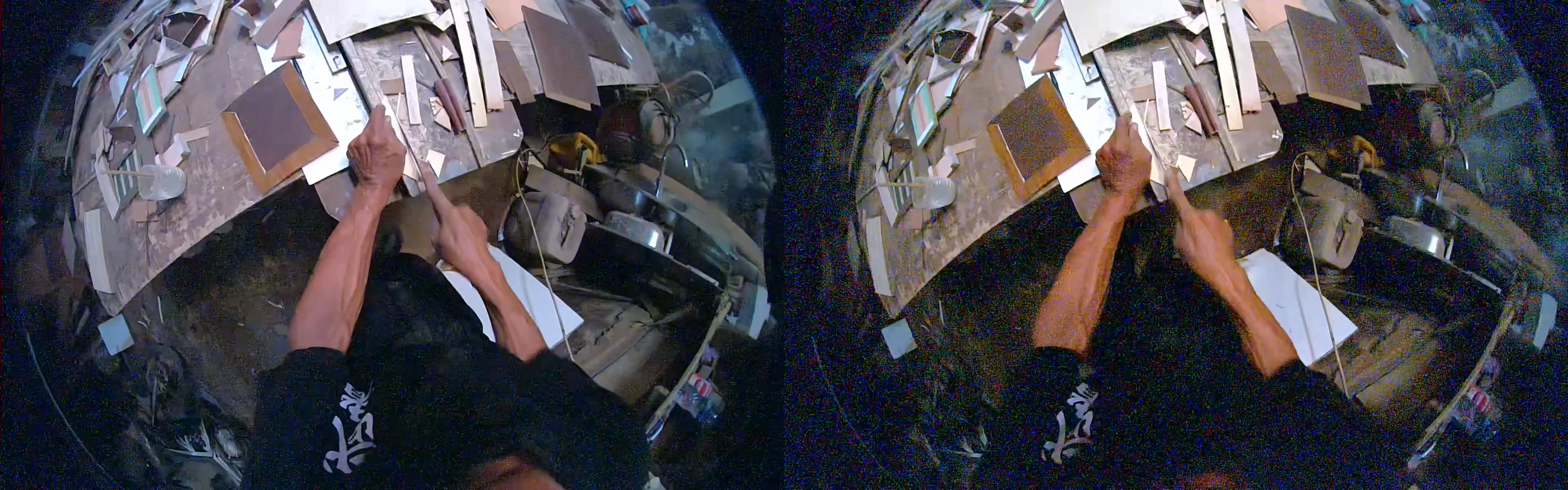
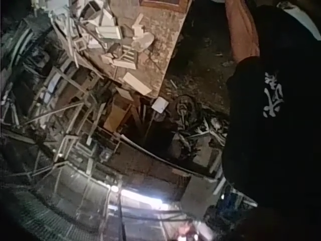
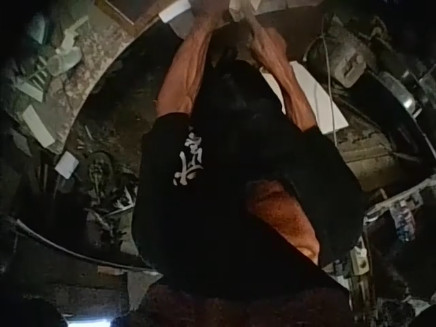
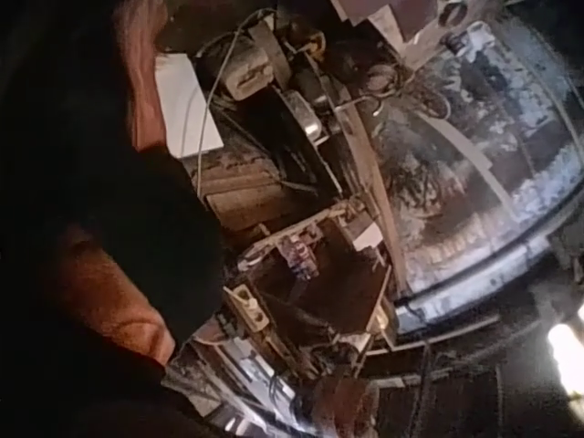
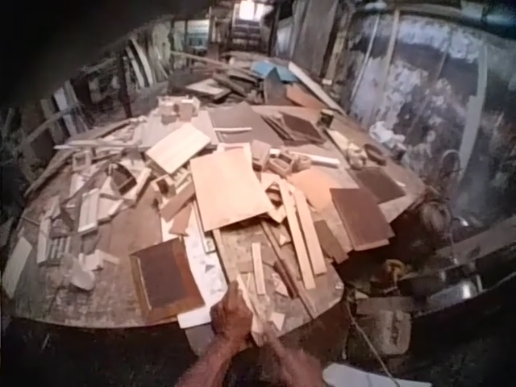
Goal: Assembling and marking wooden frame components in a workshop.
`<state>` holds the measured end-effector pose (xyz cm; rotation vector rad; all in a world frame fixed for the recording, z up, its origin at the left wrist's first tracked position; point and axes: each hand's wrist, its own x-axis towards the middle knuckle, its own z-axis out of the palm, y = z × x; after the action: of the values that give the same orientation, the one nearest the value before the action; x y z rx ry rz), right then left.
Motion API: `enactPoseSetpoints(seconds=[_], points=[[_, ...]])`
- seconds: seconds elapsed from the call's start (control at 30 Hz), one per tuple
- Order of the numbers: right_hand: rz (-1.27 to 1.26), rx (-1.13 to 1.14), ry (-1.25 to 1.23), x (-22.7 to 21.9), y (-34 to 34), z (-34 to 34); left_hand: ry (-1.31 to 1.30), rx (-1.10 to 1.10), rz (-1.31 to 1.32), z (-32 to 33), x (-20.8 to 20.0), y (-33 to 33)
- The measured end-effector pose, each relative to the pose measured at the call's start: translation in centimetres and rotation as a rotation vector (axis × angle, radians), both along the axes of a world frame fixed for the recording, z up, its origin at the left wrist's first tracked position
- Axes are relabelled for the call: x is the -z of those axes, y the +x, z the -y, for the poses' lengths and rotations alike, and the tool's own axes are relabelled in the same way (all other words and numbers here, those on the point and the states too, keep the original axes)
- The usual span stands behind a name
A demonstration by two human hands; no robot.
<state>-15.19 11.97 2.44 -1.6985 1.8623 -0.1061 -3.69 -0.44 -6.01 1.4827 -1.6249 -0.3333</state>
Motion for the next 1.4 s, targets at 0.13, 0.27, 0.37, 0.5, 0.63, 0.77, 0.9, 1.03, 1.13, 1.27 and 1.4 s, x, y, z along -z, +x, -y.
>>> enactPoseSetpoints(seconds=[0.13, 0.27, 0.37, 0.5, 0.63, 0.77, 0.9, 1.03, 1.13, 1.27, 1.4], points=[[0.038, 0.031, 0.059, 0.0, 0.4, -0.7, 0.062, -0.004, 0.013, -0.2, 0.7, 0.7], [0.047, 0.011, 0.010, -0.4, -0.1, -0.5, 0.071, -0.003, 0.004, -0.3, 0.3, 0.4], [0.069, -0.007, -0.127, 1.5, 0.2, 1.3, 0.076, -0.003, 0.021, -0.1, 0.1, 0.3], [0.093, 0.037, -0.077, -0.2, -0.2, -2.9, 0.085, 0.042, 0.015, -0.4, 0.1, 0.4], [0.049, 0.014, -0.066, 1.6, 0.3, 1.2, 0.049, 0.017, -0.001, -0.1, -0.2, 0.3], [0.085, 0.077, -0.010, -0.1, 0.0, -3.2, 0.022, 0.010, -0.010, -0.4, 0.6, 0.3], [0.063, -0.043, -0.206, 2.5, 0.1, 0.4, 0.032, -0.002, -0.005, -0.1, 0.4, 0.4], [0.036, 0.012, -0.012, -0.4, -0.1, -1.6, 0.046, -0.012, 0.021, 0.4, 0.4, 0.3], [0.012, 0.016, 0.074, 0.5, -0.2, -0.5, 0.052, -0.011, 0.020, -0.3, 0.3, 0.0], [0.003, 0.029, 0.065, -0.1, 0.5, -1.4, 0.022, -0.017, 0.009, -0.2, 0.4, 0.6], [0.072, 0.064, 0.023, 0.5, 0.0, -0.7, 0.022, -0.008, 0.016, 0.0, 0.2, 0.1]])
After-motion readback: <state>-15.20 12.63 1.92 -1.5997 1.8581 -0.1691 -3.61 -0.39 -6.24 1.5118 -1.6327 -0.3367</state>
